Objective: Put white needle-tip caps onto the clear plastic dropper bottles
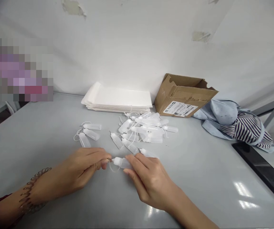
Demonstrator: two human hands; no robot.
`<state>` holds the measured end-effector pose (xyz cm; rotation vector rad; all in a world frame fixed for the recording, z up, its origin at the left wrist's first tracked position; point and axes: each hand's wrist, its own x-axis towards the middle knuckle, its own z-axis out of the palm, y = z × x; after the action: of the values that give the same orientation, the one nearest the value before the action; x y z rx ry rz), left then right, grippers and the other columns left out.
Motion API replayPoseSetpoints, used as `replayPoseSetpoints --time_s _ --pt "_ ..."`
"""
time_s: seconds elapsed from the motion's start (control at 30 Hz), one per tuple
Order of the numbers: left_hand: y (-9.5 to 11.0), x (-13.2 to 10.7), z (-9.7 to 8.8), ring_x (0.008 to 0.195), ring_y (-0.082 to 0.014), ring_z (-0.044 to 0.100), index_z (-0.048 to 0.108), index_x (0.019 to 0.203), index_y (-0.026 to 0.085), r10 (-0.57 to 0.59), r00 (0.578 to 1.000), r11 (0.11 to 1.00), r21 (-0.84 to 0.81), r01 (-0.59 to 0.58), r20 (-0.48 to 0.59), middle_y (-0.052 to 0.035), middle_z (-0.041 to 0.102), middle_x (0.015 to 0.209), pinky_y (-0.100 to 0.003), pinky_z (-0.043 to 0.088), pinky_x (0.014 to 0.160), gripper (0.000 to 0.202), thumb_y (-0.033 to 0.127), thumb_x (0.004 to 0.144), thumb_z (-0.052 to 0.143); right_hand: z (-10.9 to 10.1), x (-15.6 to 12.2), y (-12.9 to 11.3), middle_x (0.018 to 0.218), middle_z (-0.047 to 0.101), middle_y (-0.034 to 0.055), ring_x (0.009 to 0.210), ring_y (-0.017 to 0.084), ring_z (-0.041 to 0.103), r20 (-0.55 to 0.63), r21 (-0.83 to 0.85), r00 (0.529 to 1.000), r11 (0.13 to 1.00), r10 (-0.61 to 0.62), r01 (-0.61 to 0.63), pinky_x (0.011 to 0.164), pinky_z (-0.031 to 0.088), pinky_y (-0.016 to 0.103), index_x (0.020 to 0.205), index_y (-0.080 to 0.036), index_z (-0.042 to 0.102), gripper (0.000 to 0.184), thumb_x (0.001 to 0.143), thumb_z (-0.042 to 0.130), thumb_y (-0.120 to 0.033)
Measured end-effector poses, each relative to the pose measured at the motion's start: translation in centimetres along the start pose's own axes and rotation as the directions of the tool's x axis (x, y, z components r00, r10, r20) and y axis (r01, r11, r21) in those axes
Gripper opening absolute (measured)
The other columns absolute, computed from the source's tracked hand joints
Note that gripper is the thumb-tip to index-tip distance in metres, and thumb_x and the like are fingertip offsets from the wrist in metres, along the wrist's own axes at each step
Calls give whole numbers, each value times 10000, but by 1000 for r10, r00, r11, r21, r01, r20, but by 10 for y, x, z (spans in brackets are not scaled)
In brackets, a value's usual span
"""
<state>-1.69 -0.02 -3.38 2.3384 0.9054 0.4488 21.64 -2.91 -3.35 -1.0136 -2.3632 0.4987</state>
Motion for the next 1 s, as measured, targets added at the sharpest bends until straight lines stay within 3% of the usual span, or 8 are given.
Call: replayPoseSetpoints --time_s 0.33,0.53,0.7,0.9,1.0 --pt "3 0 1 653 -142 515 482 759 166 13 1000 999 41 -13 1 -11 552 719 -248 401 616 245 -32 787 340 5 0 0 731 581 49 579 152 515 -38 -34 999 999 -32 31 461 391 262 1106 -136 522 214 914 427 -142" --pt "0 -3 5 655 -145 512 490 776 164 38 999 997 64 -39 21 -12 558 737 -256 402 614 227 -24 797 365 8 0 1 767 590 65 614 153 521 -6 20 1000 1000 -15 15 511 427 265 1106 -123 522 208 918 437 -143" --pt "1 -4 7 700 -153 547 536 823 162 6 1000 999 48 -7 29 -22 592 773 -266 430 656 228 8 846 370 11 0 2 729 566 53 580 148 484 -45 11 998 999 -36 36 486 398 261 1097 -109 523 203 907 457 -135" --pt "6 2 -3 835 -142 607 550 1040 199 -51 996 999 -5 50 -80 -2 664 935 -243 442 743 175 166 936 414 12 0 0 719 542 27 573 126 446 -179 -1 984 1000 -16 16 511 407 244 1122 -112 517 246 876 511 -97" --pt "8 3 -8 760 -109 594 555 1002 217 -102 985 995 -18 100 -137 37 657 868 -213 419 689 142 166 926 447 11 1 0 711 538 23 555 116 427 -229 7 973 1000 -1 3 490 390 232 1124 -108 522 259 867 516 -79"
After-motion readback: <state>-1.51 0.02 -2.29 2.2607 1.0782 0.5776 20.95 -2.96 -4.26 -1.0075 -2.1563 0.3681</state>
